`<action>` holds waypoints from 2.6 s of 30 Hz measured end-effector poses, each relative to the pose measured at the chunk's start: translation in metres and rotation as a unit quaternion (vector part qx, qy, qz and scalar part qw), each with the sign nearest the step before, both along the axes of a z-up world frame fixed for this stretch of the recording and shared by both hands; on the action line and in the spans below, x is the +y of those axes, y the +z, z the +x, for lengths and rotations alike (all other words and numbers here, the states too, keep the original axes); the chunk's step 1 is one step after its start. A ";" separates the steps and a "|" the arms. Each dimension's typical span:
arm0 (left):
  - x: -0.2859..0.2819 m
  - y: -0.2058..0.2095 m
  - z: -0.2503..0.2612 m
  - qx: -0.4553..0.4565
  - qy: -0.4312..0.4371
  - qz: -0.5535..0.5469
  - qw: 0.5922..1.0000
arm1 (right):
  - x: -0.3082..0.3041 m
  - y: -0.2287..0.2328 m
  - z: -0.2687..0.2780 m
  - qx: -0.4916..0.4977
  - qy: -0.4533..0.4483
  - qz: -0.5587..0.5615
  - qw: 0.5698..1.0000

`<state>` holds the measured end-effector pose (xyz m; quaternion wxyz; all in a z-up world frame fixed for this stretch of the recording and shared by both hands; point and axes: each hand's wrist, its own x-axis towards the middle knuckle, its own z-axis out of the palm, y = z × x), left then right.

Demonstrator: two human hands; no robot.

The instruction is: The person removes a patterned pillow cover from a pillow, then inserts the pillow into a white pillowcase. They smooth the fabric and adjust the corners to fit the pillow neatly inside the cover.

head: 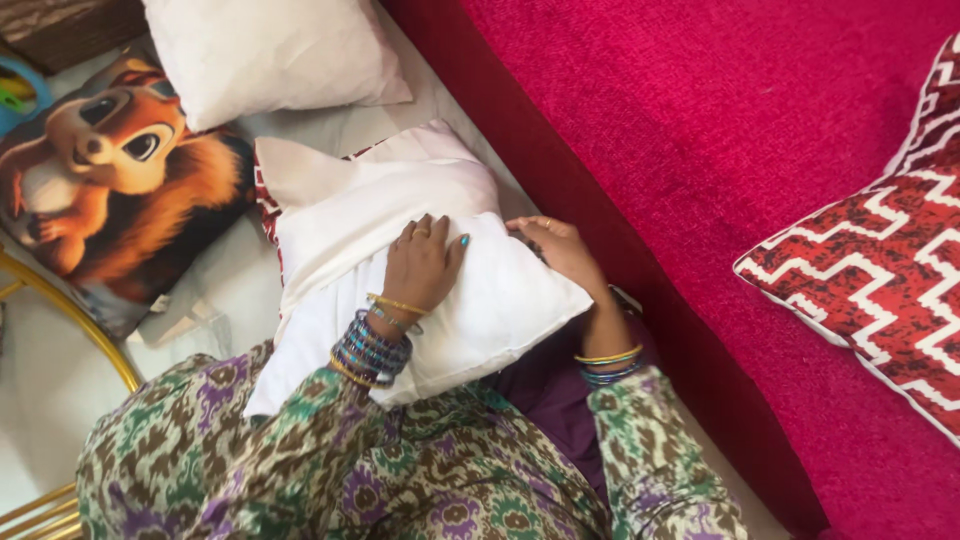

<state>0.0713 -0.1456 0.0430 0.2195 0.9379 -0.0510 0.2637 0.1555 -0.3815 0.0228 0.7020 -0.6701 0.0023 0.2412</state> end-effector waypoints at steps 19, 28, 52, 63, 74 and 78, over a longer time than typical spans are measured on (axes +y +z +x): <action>0.014 0.000 0.035 0.064 0.003 0.030 0.998 | 0.040 0.015 -0.042 0.064 0.016 0.071 0.995; 0.018 -0.038 0.068 0.091 -0.018 0.120 0.989 | 0.039 -0.009 -0.043 -0.104 0.097 0.071 0.987; -0.028 0.028 0.003 0.109 -0.051 -0.072 0.990 | 0.065 -0.126 -0.025 -0.218 0.132 -0.050 0.966; -0.004 0.045 -0.011 0.086 -0.058 -0.043 0.994 | 0.042 -0.017 -0.029 -0.045 0.078 0.113 0.990; -0.051 0.075 -0.103 0.146 -0.038 0.040 0.988 | 0.048 0.042 -0.030 0.176 0.078 0.364 0.911; -0.024 0.071 -0.105 0.064 -0.034 -0.107 0.992 | 0.043 0.045 -0.026 0.065 0.060 0.346 0.934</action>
